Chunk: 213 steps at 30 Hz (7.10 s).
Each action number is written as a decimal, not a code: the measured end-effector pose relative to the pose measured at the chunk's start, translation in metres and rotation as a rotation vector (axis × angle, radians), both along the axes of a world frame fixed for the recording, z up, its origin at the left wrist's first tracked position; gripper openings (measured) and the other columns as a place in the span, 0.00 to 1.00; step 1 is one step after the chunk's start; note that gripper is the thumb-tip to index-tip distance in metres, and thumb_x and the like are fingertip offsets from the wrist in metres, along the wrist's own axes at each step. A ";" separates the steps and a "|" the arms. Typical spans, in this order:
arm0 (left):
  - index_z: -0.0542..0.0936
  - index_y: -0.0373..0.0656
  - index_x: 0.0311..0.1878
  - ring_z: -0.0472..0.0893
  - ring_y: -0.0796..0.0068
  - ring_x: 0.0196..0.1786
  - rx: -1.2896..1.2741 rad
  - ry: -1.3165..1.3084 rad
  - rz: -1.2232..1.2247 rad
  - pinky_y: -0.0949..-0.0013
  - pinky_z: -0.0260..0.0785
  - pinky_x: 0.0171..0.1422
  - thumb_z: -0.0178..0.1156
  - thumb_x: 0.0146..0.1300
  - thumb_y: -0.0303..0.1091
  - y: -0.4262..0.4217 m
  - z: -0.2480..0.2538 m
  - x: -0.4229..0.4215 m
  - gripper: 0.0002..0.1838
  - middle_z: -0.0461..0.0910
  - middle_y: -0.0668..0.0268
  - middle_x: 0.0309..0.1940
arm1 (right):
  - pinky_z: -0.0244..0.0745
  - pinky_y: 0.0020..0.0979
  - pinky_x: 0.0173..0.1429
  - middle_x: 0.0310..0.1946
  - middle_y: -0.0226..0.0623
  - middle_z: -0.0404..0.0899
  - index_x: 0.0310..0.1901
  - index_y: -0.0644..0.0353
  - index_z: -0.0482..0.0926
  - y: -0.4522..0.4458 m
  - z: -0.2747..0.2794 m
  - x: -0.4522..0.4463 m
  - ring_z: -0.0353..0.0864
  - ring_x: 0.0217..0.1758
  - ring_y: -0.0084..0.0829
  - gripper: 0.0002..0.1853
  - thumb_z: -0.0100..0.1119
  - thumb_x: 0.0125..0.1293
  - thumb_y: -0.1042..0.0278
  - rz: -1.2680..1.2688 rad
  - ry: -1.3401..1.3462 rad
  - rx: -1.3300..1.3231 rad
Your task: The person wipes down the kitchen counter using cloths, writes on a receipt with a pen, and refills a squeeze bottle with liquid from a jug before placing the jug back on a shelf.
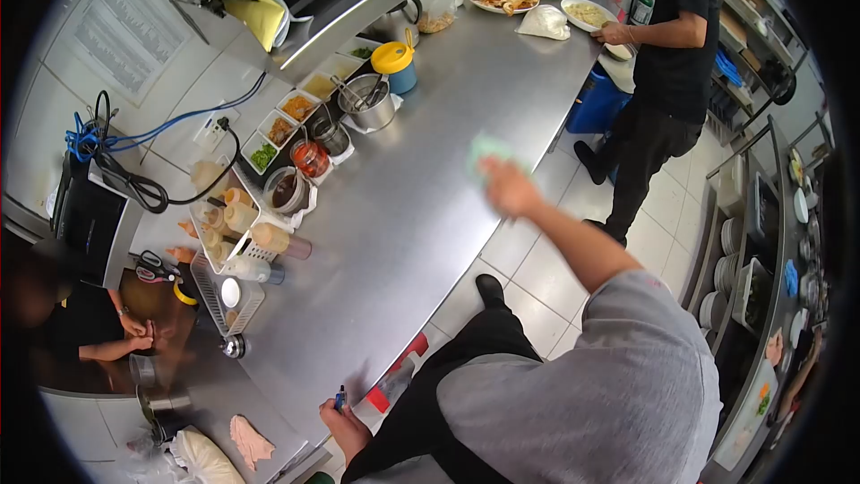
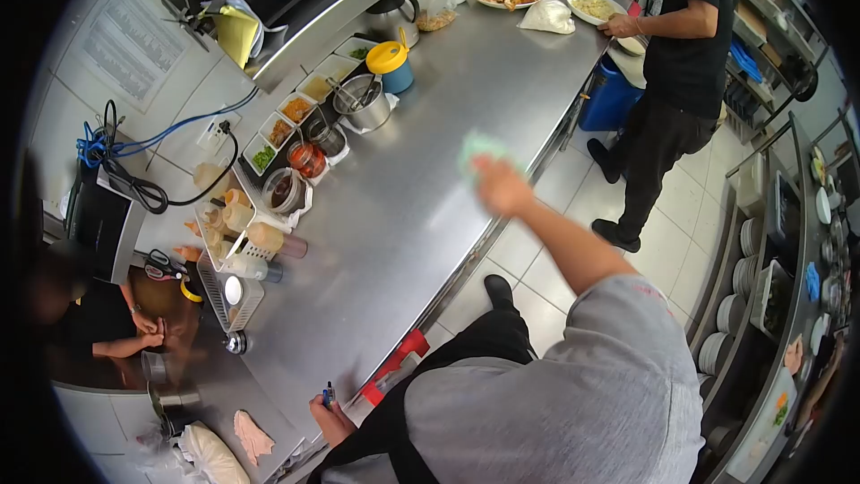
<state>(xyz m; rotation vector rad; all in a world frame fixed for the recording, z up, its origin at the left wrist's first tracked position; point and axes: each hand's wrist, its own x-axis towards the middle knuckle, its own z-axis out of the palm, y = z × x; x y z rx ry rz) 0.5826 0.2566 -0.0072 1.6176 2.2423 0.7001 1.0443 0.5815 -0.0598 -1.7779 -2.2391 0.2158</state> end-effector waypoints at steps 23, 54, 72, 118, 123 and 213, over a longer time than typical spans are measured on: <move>0.64 0.31 0.51 0.70 0.49 0.50 0.089 0.054 0.163 0.59 0.62 0.58 0.50 0.64 0.19 -0.065 0.019 -0.005 0.13 0.66 0.46 0.46 | 0.62 0.47 0.66 0.63 0.50 0.67 0.66 0.62 0.63 -0.022 0.003 -0.207 0.70 0.60 0.49 0.29 0.50 0.63 0.63 0.383 0.123 -0.067; 0.64 0.31 0.51 0.70 0.50 0.48 -0.001 0.057 0.122 0.58 0.61 0.57 0.47 0.66 0.21 -0.013 0.029 0.008 0.12 0.67 0.48 0.46 | 0.47 0.47 0.76 0.68 0.60 0.58 0.65 0.79 0.57 -0.081 -0.020 -0.248 0.57 0.73 0.50 0.29 0.41 0.67 0.67 0.315 -0.089 0.026; 0.66 0.30 0.51 0.68 0.45 0.51 0.031 0.053 -0.297 0.53 0.60 0.59 0.50 0.65 0.24 0.163 0.022 0.105 0.13 0.67 0.44 0.48 | 0.36 0.51 0.77 0.74 0.53 0.44 0.71 0.52 0.59 0.093 0.010 0.123 0.40 0.78 0.51 0.38 0.47 0.64 0.39 -0.605 -0.034 0.038; 0.66 0.31 0.49 0.69 0.45 0.49 -0.129 0.169 -0.217 0.53 0.61 0.56 0.51 0.63 0.21 0.268 0.042 0.261 0.13 0.68 0.46 0.45 | 0.70 0.44 0.59 0.53 0.58 0.75 0.57 0.69 0.70 0.329 -0.022 0.467 0.76 0.56 0.53 0.27 0.43 0.69 0.52 -1.309 0.587 0.060; 0.66 0.30 0.49 0.70 0.46 0.48 -0.141 0.089 -0.072 0.55 0.61 0.56 0.51 0.63 0.21 0.207 0.034 0.230 0.12 0.68 0.47 0.44 | 0.70 0.48 0.57 0.46 0.62 0.78 0.47 0.73 0.75 0.260 -0.035 0.363 0.77 0.51 0.58 0.27 0.45 0.69 0.50 -1.235 0.644 0.160; 0.72 0.41 0.58 0.66 0.47 0.63 0.158 0.352 -0.039 0.52 0.59 0.65 0.61 0.58 0.26 0.030 0.005 -0.222 0.23 0.67 0.50 0.59 | 0.41 0.53 0.75 0.75 0.40 0.50 0.73 0.52 0.52 0.036 0.002 -0.062 0.46 0.78 0.41 0.34 0.38 0.71 0.44 -0.768 -0.157 -0.069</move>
